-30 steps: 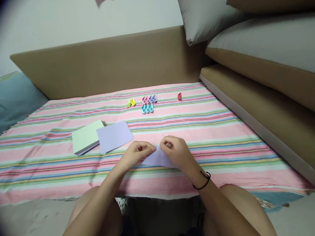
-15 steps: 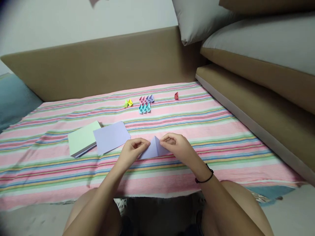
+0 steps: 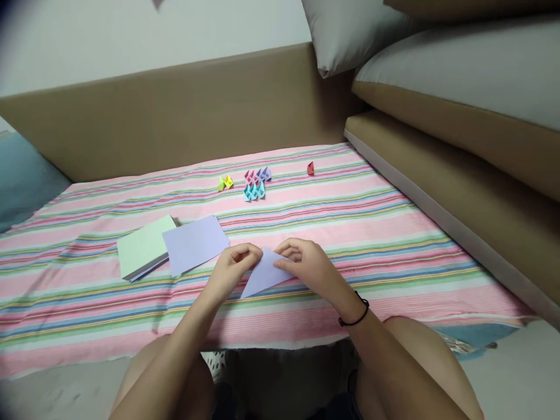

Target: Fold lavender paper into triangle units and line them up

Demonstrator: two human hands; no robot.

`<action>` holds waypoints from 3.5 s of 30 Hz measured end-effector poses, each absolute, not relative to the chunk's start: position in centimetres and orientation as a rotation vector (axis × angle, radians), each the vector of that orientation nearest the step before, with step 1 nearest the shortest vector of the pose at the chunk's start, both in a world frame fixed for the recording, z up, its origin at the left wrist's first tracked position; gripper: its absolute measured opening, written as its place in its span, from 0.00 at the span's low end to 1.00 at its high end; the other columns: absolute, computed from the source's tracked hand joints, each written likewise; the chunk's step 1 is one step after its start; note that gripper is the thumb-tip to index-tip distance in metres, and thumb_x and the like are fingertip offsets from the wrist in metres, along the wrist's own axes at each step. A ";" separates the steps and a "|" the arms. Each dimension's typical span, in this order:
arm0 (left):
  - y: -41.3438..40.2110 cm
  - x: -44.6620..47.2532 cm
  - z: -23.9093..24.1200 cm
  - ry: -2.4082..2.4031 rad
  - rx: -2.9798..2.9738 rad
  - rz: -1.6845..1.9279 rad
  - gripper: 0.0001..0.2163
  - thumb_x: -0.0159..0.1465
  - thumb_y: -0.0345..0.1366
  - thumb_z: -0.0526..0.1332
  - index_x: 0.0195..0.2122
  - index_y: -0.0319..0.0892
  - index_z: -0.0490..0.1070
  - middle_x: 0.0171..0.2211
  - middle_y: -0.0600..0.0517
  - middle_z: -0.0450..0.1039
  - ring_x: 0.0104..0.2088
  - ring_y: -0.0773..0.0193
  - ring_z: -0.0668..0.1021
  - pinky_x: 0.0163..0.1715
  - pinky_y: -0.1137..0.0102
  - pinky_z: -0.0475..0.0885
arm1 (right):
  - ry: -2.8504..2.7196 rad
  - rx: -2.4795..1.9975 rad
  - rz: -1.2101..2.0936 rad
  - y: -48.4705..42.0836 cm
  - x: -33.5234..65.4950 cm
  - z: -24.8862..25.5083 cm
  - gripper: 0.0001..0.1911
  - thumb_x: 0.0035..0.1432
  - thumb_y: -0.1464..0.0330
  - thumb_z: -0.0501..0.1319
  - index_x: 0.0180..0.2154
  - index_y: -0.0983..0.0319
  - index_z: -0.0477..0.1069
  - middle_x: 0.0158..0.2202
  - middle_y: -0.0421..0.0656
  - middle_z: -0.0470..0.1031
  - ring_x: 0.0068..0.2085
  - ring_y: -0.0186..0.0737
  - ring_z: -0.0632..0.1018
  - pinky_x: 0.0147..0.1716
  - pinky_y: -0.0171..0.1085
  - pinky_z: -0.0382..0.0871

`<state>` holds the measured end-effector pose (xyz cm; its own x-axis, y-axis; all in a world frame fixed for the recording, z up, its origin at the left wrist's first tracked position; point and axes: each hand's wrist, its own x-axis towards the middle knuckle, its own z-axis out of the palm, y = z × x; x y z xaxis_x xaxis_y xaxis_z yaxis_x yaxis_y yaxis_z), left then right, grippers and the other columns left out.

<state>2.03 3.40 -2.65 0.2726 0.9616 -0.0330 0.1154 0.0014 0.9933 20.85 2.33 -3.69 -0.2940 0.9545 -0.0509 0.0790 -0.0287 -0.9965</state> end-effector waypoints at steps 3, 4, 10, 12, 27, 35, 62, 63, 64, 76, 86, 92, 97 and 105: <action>3.4 2.2 -2.8 1.121 1.416 0.945 0.07 0.54 0.35 0.60 0.22 0.38 0.68 0.21 0.56 0.62 0.23 0.71 0.63 0.23 0.75 0.57 | -1.477 -1.131 1.415 2.2 20.8 -3.6 0.09 0.50 0.68 0.66 0.35 0.62 0.73 0.31 0.41 0.77 0.33 0.37 0.77 0.31 0.33 0.68; 3.4 2.2 -2.8 1.123 1.410 0.947 0.07 0.55 0.35 0.60 0.23 0.38 0.68 0.21 0.56 0.61 0.23 0.71 0.63 0.23 0.75 0.57 | -1.485 -1.128 1.413 2.2 20.9 -3.6 0.08 0.50 0.68 0.65 0.35 0.62 0.74 0.32 0.41 0.77 0.33 0.37 0.77 0.31 0.33 0.68; 3.2 2.4 -2.6 1.108 1.377 0.940 0.08 0.56 0.37 0.60 0.25 0.37 0.69 0.20 0.57 0.61 0.23 0.71 0.63 0.25 0.75 0.59 | -1.515 -1.136 1.401 2.2 20.9 -3.4 0.08 0.51 0.68 0.65 0.36 0.62 0.74 0.33 0.42 0.78 0.34 0.38 0.78 0.32 0.34 0.69; 3.2 2.4 -2.6 1.094 1.363 0.939 0.08 0.56 0.37 0.60 0.25 0.38 0.68 0.20 0.57 0.62 0.23 0.71 0.64 0.25 0.75 0.60 | -1.516 -1.146 1.412 2.1 20.8 -3.4 0.08 0.51 0.68 0.65 0.36 0.62 0.75 0.33 0.42 0.78 0.34 0.39 0.78 0.32 0.34 0.70; 3.2 2.5 -3.9 1.042 1.110 0.971 0.16 0.45 0.43 0.72 0.24 0.35 0.73 0.19 0.54 0.69 0.19 0.72 0.68 0.21 0.75 0.59 | -1.480 -1.223 1.325 2.0 21.1 -3.8 0.18 0.47 0.64 0.68 0.42 0.62 0.73 0.36 0.46 0.80 0.40 0.48 0.79 0.38 0.40 0.72; 3.2 2.7 -4.1 1.084 0.964 1.312 0.18 0.43 0.48 0.71 0.21 0.38 0.70 0.19 0.54 0.69 0.22 0.69 0.69 0.26 0.72 0.64 | -1.200 -1.178 1.568 1.6 19.1 -4.0 0.18 0.40 0.58 0.71 0.32 0.61 0.73 0.30 0.46 0.79 0.36 0.50 0.80 0.41 0.44 0.73; 2.9 7.1 -0.3 1.138 1.076 1.498 0.19 0.48 0.47 0.69 0.33 0.38 0.71 0.28 0.50 0.73 0.28 0.65 0.77 0.25 0.74 0.71 | -1.122 -0.959 1.213 2.3 20.9 -3.0 0.20 0.40 0.53 0.70 0.25 0.62 0.72 0.25 0.42 0.75 0.29 0.41 0.76 0.34 0.40 0.72; 3.0 7.0 -0.7 1.128 1.107 1.454 0.19 0.47 0.48 0.69 0.30 0.37 0.72 0.25 0.50 0.73 0.25 0.66 0.75 0.24 0.73 0.70 | -1.121 -0.955 1.212 2.3 20.6 -3.0 0.20 0.39 0.53 0.70 0.25 0.62 0.72 0.25 0.43 0.75 0.29 0.42 0.76 0.33 0.39 0.72; 3.1 6.7 -1.0 1.126 1.136 1.426 0.18 0.47 0.48 0.69 0.26 0.37 0.71 0.22 0.52 0.71 0.23 0.67 0.74 0.23 0.73 0.69 | -1.122 -0.952 1.210 2.3 20.4 -2.9 0.20 0.39 0.53 0.70 0.24 0.62 0.72 0.24 0.43 0.75 0.29 0.42 0.76 0.33 0.39 0.71; 3.1 5.3 -2.9 1.067 1.281 1.124 0.21 0.49 0.53 0.66 0.20 0.39 0.65 0.13 0.53 0.69 0.14 0.69 0.69 0.17 0.74 0.62 | -1.032 -0.984 1.133 2.4 18.6 -2.7 0.25 0.40 0.46 0.67 0.18 0.59 0.63 0.18 0.39 0.66 0.24 0.41 0.71 0.27 0.39 0.67; 2.7 5.8 -3.0 1.014 1.237 0.919 0.21 0.49 0.53 0.67 0.23 0.40 0.63 0.17 0.51 0.73 0.15 0.69 0.72 0.19 0.73 0.66 | -0.888 -1.008 1.174 2.7 19.1 -3.1 0.19 0.42 0.54 0.68 0.19 0.59 0.64 0.18 0.38 0.66 0.25 0.39 0.70 0.29 0.37 0.66; 2.3 5.9 -2.3 0.909 1.346 0.871 0.19 0.56 0.53 0.61 0.27 0.41 0.64 0.12 0.56 0.68 0.12 0.71 0.66 0.18 0.75 0.61 | -0.879 -1.017 1.160 2.5 19.3 -3.0 0.18 0.46 0.56 0.67 0.19 0.59 0.64 0.18 0.38 0.64 0.26 0.38 0.69 0.29 0.36 0.65; 2.4 5.0 -2.0 1.000 1.505 0.773 0.16 0.62 0.50 0.56 0.29 0.40 0.66 0.13 0.56 0.67 0.13 0.70 0.65 0.17 0.75 0.58 | -0.884 -0.998 1.206 2.3 19.3 -3.1 0.16 0.46 0.57 0.68 0.23 0.61 0.68 0.21 0.39 0.69 0.28 0.38 0.70 0.30 0.35 0.66; 2.6 5.0 -1.5 1.065 1.129 1.274 0.14 0.55 0.46 0.65 0.27 0.38 0.68 0.22 0.56 0.65 0.24 0.70 0.68 0.26 0.76 0.64 | -0.962 -0.946 1.310 1.6 18.0 -3.5 0.14 0.50 0.59 0.67 0.27 0.62 0.70 0.23 0.39 0.71 0.28 0.37 0.73 0.31 0.34 0.68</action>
